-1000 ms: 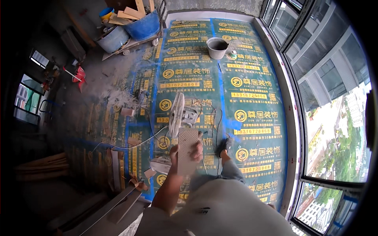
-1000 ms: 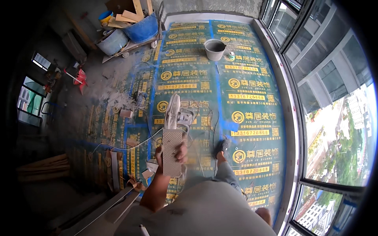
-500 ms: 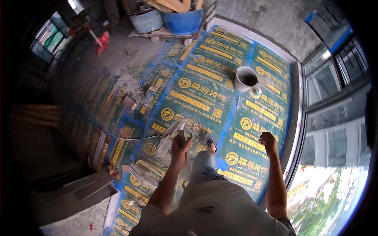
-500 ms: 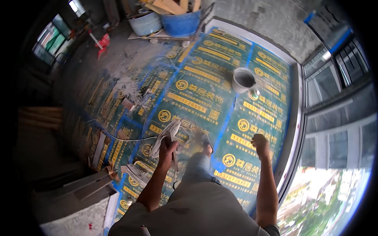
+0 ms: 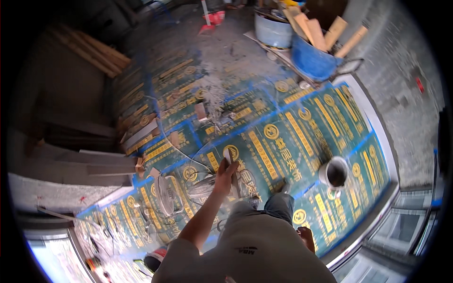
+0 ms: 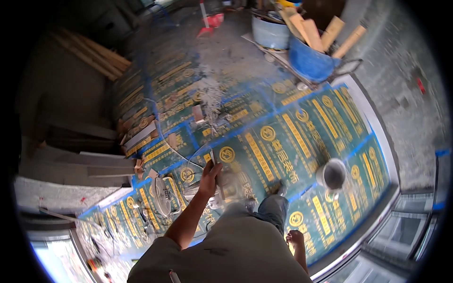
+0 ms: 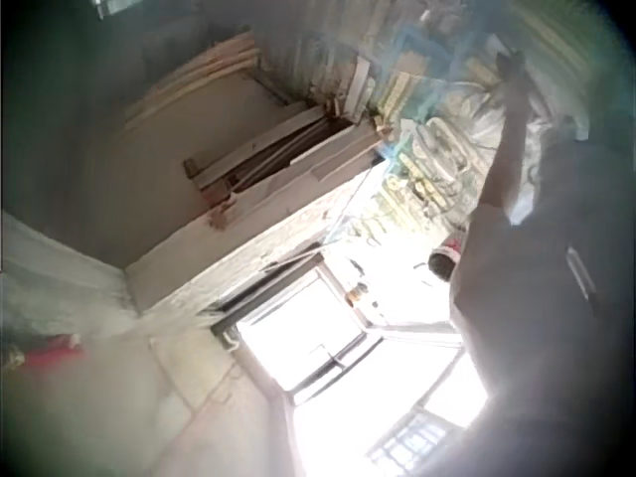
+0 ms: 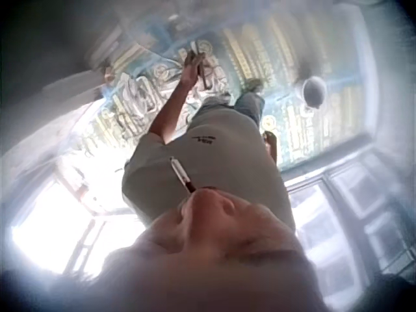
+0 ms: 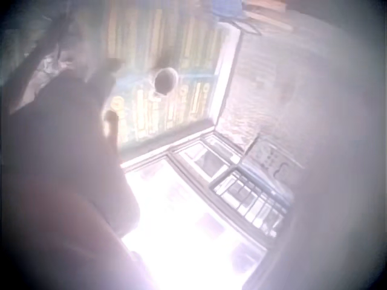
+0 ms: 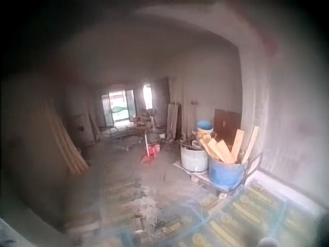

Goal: The person applies cement to the back of a tile skirting board, presses it onto the lower wall, taps it with a mallet, and uses a trowel to apply and smooth cement along the top edge. Later, the person uses a circular saw to cut a tile piece.

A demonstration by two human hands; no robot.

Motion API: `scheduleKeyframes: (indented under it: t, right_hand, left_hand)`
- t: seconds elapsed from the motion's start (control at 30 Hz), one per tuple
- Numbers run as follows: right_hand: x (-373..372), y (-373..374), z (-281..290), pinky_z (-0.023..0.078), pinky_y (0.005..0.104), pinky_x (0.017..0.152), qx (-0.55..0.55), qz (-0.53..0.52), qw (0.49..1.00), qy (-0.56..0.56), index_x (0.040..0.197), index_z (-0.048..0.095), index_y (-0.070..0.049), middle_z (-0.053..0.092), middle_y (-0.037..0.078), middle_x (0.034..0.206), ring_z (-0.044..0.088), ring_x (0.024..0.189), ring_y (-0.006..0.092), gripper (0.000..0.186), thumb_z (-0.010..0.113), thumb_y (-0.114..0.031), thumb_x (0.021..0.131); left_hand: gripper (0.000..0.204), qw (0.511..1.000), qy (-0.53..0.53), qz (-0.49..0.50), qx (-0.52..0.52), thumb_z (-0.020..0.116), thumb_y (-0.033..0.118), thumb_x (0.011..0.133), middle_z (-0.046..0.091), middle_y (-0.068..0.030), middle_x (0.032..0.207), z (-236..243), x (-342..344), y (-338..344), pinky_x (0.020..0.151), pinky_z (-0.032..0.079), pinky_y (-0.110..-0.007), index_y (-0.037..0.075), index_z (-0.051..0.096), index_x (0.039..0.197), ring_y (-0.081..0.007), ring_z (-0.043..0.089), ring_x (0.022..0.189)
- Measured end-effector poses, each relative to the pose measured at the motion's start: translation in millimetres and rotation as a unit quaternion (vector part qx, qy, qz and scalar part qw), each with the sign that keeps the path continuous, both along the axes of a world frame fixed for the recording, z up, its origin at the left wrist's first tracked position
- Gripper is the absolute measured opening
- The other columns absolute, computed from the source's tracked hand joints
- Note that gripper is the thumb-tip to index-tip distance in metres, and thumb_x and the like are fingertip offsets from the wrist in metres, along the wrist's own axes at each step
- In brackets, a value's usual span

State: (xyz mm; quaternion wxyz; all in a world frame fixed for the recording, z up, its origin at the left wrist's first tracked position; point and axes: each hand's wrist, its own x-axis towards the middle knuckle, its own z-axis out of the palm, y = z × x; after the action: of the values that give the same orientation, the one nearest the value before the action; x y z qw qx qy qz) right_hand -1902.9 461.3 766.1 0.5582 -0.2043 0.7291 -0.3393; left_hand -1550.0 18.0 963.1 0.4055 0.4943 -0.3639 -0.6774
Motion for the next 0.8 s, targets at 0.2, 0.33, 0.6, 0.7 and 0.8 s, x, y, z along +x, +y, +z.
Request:
scheduleKeyframes:
  t: [0.2, 0.33, 0.6, 0.7, 0.8]
  right_hand:
    - [-167, -177, -5, 0.042, 0.03, 0.047, 0.112, -0.109, 0.983, -0.096, 0.082, 0.059, -0.003, 0.054, 0.008, 0.073, 0.052, 0.057, 0.0162, 0.007, 0.058, -0.004, 0.088]
    - [-268, -348, 16, 0.041, 0.0286, 0.047, 0.069, -0.031, 0.996, -0.037, 0.087, 0.06, -0.007, 0.056, 0.005, 0.074, 0.054, 0.059, 0.0153, 0.004, 0.063, -0.009, 0.089]
    - [-299, -707, 105, 0.035, 0.0239, 0.046, -0.068, 0.128, 0.988, 0.051, 0.086, 0.059, -0.009, 0.05, -0.001, 0.068, 0.049, 0.056, 0.0089, 0.008, 0.062, -0.01, 0.093]
    - [-244, -786, 106, 0.034, 0.0226, 0.047, -0.099, 0.221, 0.97, 0.033, 0.091, 0.06, -0.005, 0.053, -0.001, 0.072, 0.047, 0.055, 0.0064, 0.014, 0.061, -0.017, 0.097]
    - [-175, -826, 85, 0.042, 0.0246, 0.051, -0.098, 0.332, 0.937, 0.035, 0.094, 0.06, -0.005, 0.058, 0.003, 0.074, 0.057, 0.059, 0.0102, 0.015, 0.06, -0.019, 0.099]
  left_hand:
    - [0.044, 0.855, 0.374, 0.184, 0.307, 0.06, 0.054, 0.093, 0.058, -0.0122, 0.086, -66, -31, -57, 0.061, 0.049, -0.037, 0.01, 0.056, 0.098, -0.0253, 0.055, 0.067]
    - [0.041, 0.787, 0.563, 0.187, 0.172, 0.043, 0.048, 0.098, 0.059, -0.0082, 0.087, -89, -57, -81, 0.071, 0.047, -0.04, 0.013, 0.061, 0.089, -0.027, 0.056, 0.082]
    - [0.022, 0.945, -0.209, 0.213, -0.133, 0.051, 0.023, 0.094, 0.057, -0.007, 0.071, -156, -95, -114, 0.062, 0.045, -0.037, 0.008, 0.062, 0.082, -0.025, 0.058, 0.069]
    - [0.018, 0.948, -0.081, 0.278, -0.132, 0.054, 0.023, 0.093, 0.059, -0.0072, 0.071, -166, -95, -137, 0.058, 0.048, -0.038, 0.01, 0.063, 0.085, -0.024, 0.06, 0.067]
    - [0.017, 0.95, -0.003, 0.3, -0.093, 0.056, 0.028, 0.095, 0.064, -0.0093, 0.075, -140, -91, -170, 0.054, 0.051, -0.036, 0.012, 0.064, 0.094, -0.0233, 0.063, 0.067]
